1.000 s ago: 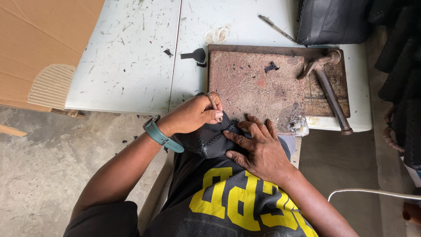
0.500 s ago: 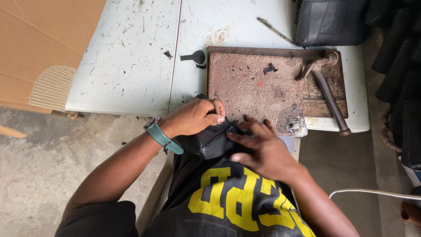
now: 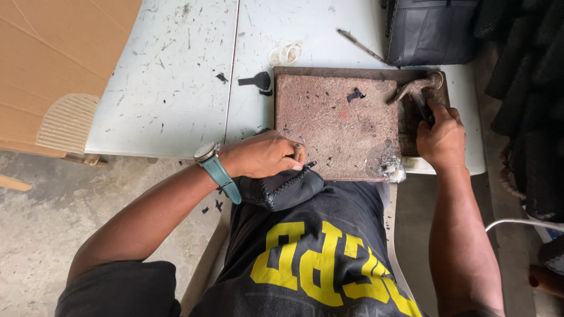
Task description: The person uses a metal awl and a hammer to work on the stitching of a black leather slip-on shoe. They repeatedly puncture the seam and tap the awl with the hammer while holding the shoe on a wooden block.
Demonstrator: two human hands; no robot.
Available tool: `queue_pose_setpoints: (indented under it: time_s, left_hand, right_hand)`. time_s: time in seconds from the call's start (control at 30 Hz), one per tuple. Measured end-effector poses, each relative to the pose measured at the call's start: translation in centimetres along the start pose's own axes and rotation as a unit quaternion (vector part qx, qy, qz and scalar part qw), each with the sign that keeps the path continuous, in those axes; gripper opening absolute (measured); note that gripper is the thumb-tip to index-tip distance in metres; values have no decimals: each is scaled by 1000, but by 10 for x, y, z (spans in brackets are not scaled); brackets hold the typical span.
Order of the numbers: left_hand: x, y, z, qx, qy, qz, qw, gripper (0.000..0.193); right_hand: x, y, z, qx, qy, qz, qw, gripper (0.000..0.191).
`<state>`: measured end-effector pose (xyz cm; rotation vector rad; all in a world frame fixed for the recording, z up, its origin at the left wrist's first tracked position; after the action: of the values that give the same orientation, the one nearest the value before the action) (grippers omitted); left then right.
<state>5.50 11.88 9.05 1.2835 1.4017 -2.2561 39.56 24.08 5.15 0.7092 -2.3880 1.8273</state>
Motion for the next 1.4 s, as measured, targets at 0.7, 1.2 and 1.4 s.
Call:
queue_pose_setpoints:
  time_s: [0.7, 1.2, 1.4]
  left_hand:
    - [-4, 5, -2, 41, -16, -52, 998, 22]
    - [-12, 19, 1, -24, 202, -194, 960, 23]
    - [-7, 10, 1, 29, 8, -55, 998, 25]
  right_hand:
    - [175, -118, 14, 2, -287, -28, 958, 26]
    - [111, -45, 21, 167, -112, 55, 978, 39]
    - [103, -124, 23, -162, -200, -211, 943, 19]
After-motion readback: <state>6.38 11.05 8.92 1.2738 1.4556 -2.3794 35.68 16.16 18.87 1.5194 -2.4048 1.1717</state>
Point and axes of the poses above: each hand's wrist, its own z-axis away from the middle knuckle, its own y-axis out of the palm, x = y × z, the point moved 5 cm from there along -z, towards the middle knuckle, and after that the axes turned 3 degrees about -y, right-handed, at the moved point
